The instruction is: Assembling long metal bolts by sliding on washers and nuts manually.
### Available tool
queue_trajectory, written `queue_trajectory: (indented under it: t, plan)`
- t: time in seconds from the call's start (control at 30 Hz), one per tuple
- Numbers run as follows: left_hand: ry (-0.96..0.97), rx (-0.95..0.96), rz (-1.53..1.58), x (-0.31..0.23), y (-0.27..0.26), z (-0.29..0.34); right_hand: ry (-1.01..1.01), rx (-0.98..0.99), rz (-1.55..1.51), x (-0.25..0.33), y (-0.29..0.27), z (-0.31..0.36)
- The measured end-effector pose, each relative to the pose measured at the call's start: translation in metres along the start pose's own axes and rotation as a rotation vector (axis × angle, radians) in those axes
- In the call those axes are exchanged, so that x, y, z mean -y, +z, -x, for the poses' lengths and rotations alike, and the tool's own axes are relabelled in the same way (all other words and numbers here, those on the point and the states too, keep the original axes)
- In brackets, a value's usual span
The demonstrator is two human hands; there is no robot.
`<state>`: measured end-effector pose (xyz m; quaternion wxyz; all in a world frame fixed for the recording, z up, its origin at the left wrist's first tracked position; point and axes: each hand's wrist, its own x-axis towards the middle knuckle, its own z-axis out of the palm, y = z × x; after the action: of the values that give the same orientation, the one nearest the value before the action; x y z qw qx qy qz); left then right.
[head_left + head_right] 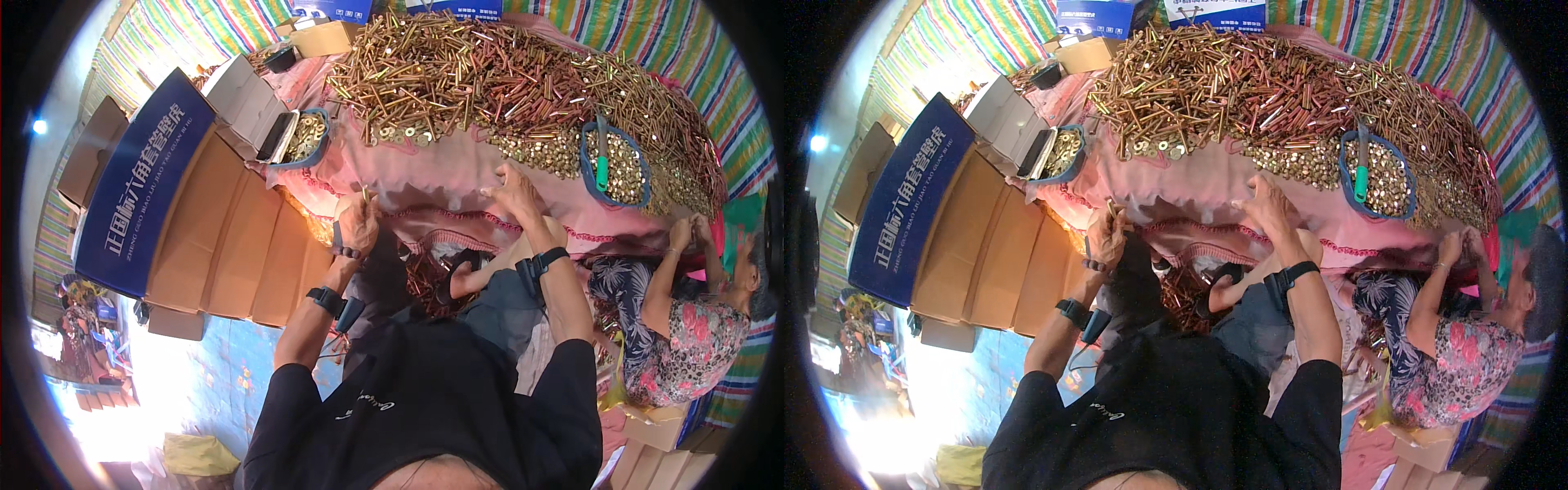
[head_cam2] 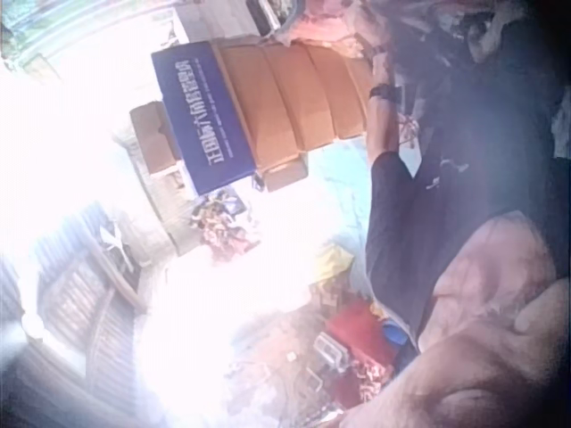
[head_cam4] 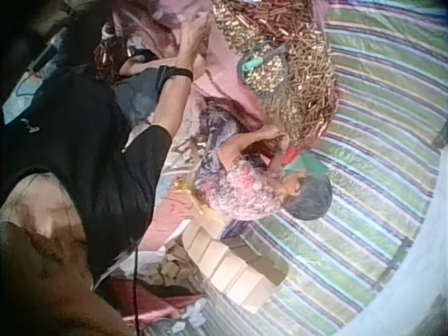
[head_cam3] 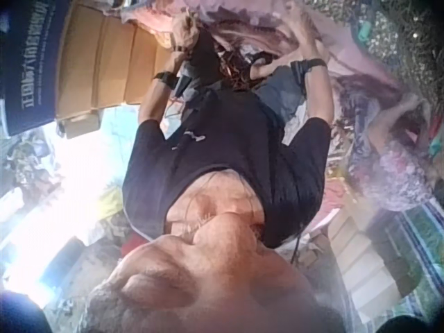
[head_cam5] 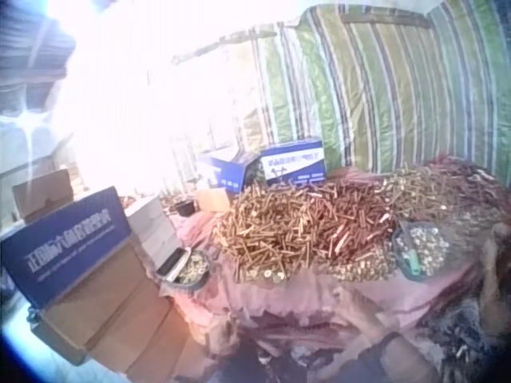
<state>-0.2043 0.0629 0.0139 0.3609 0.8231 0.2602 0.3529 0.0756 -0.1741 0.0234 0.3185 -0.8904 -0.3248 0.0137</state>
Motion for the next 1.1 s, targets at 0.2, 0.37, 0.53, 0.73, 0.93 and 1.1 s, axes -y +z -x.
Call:
queue_trajectory:
  t: [0.2, 0.37, 0.53, 0.73, 0.93, 1.1]
  plan:
    - [0.107, 0.034, -0.005, -0.026, 0.001, 0.004, 0.03, 0.022, -0.022, -0.007, -0.003, 0.002]
    - [0.007, 0.085, 0.185, -0.025, 0.006, 0.006, 0.114, 0.094, 0.025, 0.006, -0.007, 0.001]
    - [0.127, 0.072, 0.086, -0.014, 0.007, -0.005, 0.146, 0.172, 0.045, 0.022, -0.018, -0.01]
    - [0.046, 0.171, 0.273, -0.025, 0.029, -0.015, 0.062, 0.197, 0.021, -0.017, -0.008, -0.023]
    - [-0.07, 0.378, 0.471, -0.019, 0.044, -0.035, 0.051, 0.315, -0.132, -0.019, -0.008, -0.035]
    - [-0.233, 0.373, 0.618, -0.062, 0.046, -0.062, 0.056, 0.397, -0.31, -0.03, -0.026, -0.034]
